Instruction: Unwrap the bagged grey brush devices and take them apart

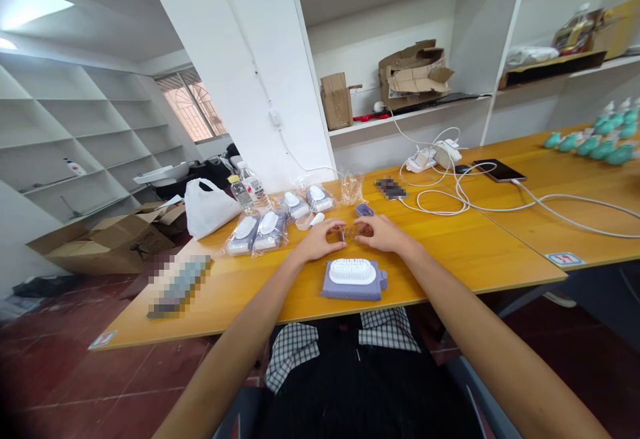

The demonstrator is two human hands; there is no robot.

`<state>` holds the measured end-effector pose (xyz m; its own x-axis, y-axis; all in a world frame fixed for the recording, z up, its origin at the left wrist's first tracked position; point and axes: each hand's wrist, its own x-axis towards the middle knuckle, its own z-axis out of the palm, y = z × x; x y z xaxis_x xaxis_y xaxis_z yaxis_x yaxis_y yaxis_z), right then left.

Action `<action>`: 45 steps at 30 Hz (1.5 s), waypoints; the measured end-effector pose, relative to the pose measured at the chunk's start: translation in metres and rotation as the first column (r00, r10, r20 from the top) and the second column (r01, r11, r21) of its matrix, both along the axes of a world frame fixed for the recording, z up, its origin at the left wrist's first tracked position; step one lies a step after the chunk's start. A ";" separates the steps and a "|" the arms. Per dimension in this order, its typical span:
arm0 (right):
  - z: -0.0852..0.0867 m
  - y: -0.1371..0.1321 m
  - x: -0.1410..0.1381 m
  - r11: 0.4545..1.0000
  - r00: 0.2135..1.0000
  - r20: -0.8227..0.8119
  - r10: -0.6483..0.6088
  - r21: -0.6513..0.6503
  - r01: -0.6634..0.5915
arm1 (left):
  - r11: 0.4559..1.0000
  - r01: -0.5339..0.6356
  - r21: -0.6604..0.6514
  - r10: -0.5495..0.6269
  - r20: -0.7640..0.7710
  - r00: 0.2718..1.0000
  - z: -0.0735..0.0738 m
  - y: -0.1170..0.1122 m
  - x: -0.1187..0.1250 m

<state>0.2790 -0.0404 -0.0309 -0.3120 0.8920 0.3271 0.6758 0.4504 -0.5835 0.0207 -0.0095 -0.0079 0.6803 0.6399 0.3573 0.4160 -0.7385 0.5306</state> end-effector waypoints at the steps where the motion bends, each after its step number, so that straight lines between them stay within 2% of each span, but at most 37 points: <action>1: 0.001 -0.001 -0.001 1.000 1.000 0.015 0.001 0.013 -0.001 | 1.000 0.014 -0.003 -0.014 0.019 1.000 0.000 -0.001 0.001; 6: 0.009 -0.006 -0.006 0.992 0.994 0.110 0.029 0.118 -0.042 | 0.998 0.064 0.023 -0.065 0.098 0.993 0.002 -0.006 0.008; 11: 0.013 -0.009 -0.009 0.989 0.989 0.139 0.056 0.128 -0.073 | 0.996 0.081 0.028 -0.084 0.127 0.988 0.006 -0.009 0.010; 19: 0.015 -0.010 -0.014 0.988 0.991 0.075 0.111 0.098 -0.118 | 0.997 0.073 -0.023 -0.070 0.111 0.991 0.004 -0.009 0.011; 26: 0.013 -0.010 -0.013 0.986 0.990 0.018 0.139 0.090 -0.140 | 1.000 0.029 0.011 -0.029 0.046 0.998 0.001 -0.003 0.011; 32: 0.007 -0.004 -0.008 0.992 0.998 0.012 0.059 0.113 -0.060 | 0.997 -0.079 -0.005 0.079 0.040 0.996 0.002 0.004 -0.001; 37: 0.005 -0.001 -0.007 0.961 0.997 0.072 -0.030 0.276 0.009 | 0.994 -0.093 0.063 0.092 0.024 0.995 0.003 0.005 -0.002; 40: 0.005 0.000 -0.007 0.952 0.996 0.005 -0.085 0.295 0.079 | 0.991 -0.107 0.083 0.107 0.005 0.994 0.001 0.006 -0.001; 43: 0.005 -0.001 -0.007 0.954 0.991 -0.047 -0.127 0.267 0.135 | 0.988 -0.148 0.048 0.148 0.007 0.989 -0.005 0.010 -0.001; 45: 0.007 -0.003 -0.006 0.953 0.988 -0.014 -0.151 0.263 0.149 | 0.984 -0.178 -0.023 0.179 0.039 0.983 -0.009 0.013 0.000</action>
<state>0.2733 -0.0429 -0.0239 -0.1837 0.8117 0.5545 0.7506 0.4801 -0.4541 0.0203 0.0036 -0.0171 0.5393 0.7568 0.3693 0.5179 -0.6438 0.5632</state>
